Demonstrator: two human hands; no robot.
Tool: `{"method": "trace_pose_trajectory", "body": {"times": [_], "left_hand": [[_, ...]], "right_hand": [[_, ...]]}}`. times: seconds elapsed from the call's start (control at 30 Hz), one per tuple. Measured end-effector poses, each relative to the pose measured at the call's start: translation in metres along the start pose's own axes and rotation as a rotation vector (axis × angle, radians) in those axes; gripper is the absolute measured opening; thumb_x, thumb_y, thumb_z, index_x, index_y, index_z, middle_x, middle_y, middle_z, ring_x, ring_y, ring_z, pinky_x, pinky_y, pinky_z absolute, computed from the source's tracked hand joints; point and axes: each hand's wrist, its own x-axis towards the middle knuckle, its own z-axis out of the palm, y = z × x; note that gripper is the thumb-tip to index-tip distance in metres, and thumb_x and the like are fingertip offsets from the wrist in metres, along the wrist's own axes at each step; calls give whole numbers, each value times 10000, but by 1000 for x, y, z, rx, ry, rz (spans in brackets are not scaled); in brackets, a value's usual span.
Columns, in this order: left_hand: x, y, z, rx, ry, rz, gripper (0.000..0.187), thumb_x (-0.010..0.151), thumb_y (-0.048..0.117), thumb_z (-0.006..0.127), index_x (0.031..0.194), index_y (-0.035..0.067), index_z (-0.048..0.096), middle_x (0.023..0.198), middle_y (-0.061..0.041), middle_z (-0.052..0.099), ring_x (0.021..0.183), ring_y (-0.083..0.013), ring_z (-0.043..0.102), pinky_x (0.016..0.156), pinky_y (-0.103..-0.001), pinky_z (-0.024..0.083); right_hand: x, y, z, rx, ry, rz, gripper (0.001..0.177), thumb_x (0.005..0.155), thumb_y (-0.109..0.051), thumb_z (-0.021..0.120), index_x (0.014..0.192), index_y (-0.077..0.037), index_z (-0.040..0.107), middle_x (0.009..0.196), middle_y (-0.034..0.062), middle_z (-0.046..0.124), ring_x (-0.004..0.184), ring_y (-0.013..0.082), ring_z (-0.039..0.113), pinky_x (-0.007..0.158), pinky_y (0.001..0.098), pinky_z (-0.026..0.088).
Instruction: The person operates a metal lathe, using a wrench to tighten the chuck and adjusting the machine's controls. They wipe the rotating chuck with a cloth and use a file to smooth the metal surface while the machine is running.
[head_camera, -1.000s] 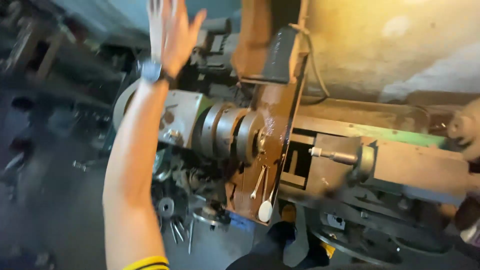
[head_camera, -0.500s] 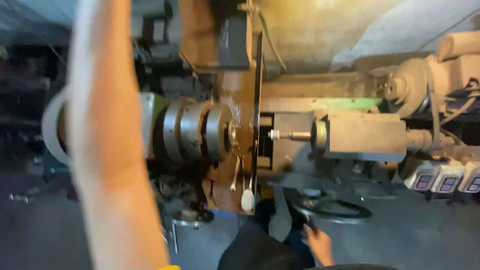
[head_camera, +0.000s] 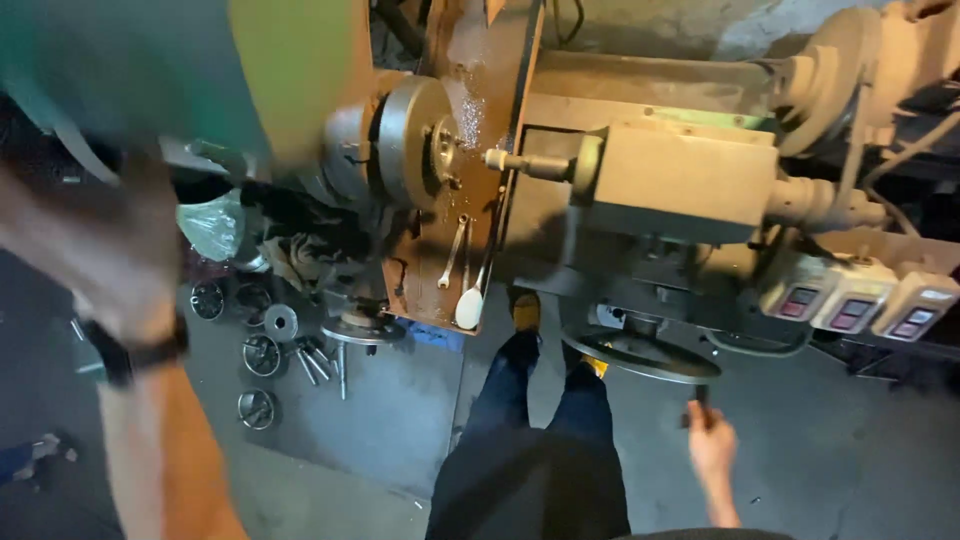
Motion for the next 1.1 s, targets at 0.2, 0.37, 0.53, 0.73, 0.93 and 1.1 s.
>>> {"method": "trace_pose_trajectory", "body": {"times": [0.2,0.37,0.53,0.73,0.93,1.1], "left_hand": [[-86,83,-11,-207,-259,-391,1422,595,322,1131,1492,170,38,1563,-50,1,1501,-262,9,1309,-589,81],[-169,127,26,-248,-330,-744,1223,483,-152,602,1463,149,-66,1506,-183,-115,1443,-385,-39,1209,-579,66],[-173,145,24,-204,-351,-759,1197,518,-135,639,1465,121,-47,1502,-187,-84,1423,-391,2,1174,-567,109],[-178,183,20,-175,-402,-805,1156,577,-105,701,1469,73,-13,1494,-193,-33,1388,-400,71,1114,-546,183],[-235,275,3,-318,-177,-822,457,738,-51,626,1117,5,377,1065,-212,386,945,-396,344,851,-461,249],[-243,392,25,-867,-268,-904,303,765,-22,614,1060,10,553,918,-125,574,695,-239,598,615,-294,486]], "right_hand": [[-54,-92,84,227,-385,-86,473,823,-456,509,650,-37,647,567,100,565,569,178,489,558,383,364],[56,-10,77,200,-344,-220,489,827,-452,553,896,26,632,952,226,622,988,361,575,857,432,408],[101,55,78,216,-197,-109,623,839,-423,588,1147,114,524,1212,262,504,1178,368,437,1015,439,310],[143,155,77,-101,101,59,372,730,-321,664,858,29,677,910,204,669,954,342,619,820,409,497],[104,129,-3,230,246,16,357,720,-372,752,875,-65,655,824,156,660,851,329,633,699,446,505],[66,31,-136,776,449,-338,398,850,-120,759,1124,56,529,1047,217,585,1009,266,569,848,366,461]]}}
